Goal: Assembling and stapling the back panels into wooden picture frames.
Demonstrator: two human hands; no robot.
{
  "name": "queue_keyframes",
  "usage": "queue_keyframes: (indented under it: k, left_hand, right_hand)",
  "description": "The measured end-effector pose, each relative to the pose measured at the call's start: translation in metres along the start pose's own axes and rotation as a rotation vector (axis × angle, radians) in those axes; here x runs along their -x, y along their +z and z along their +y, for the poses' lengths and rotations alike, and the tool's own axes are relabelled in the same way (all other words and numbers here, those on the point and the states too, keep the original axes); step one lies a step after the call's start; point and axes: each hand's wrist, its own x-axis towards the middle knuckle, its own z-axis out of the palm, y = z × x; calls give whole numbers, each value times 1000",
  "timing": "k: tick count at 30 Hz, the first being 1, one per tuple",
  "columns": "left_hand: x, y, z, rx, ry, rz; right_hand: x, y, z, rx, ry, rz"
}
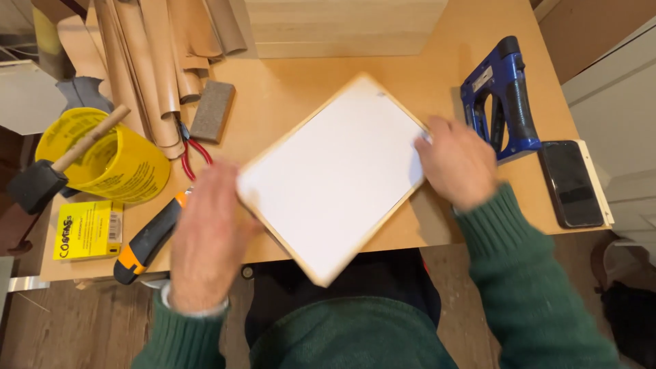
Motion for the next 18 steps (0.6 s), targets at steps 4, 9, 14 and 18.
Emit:
queue_keyframes:
  k: [4, 9, 14, 18]
  left_hand:
    - [-13, 0, -2, -21, -102, 99]
    - [-2, -19, 26, 146, -137, 79]
    - [37, 0, 42, 136, -642, -512]
    - [41, 12, 60, 381, -195, -58]
  right_hand:
    - [38, -74, -48, 209, 401, -562]
    - [37, -53, -4, -25, -11, -94]
    - [-20, -10, 8, -244, -352, 54]
    - [-30, -1, 3, -375, -208, -79]
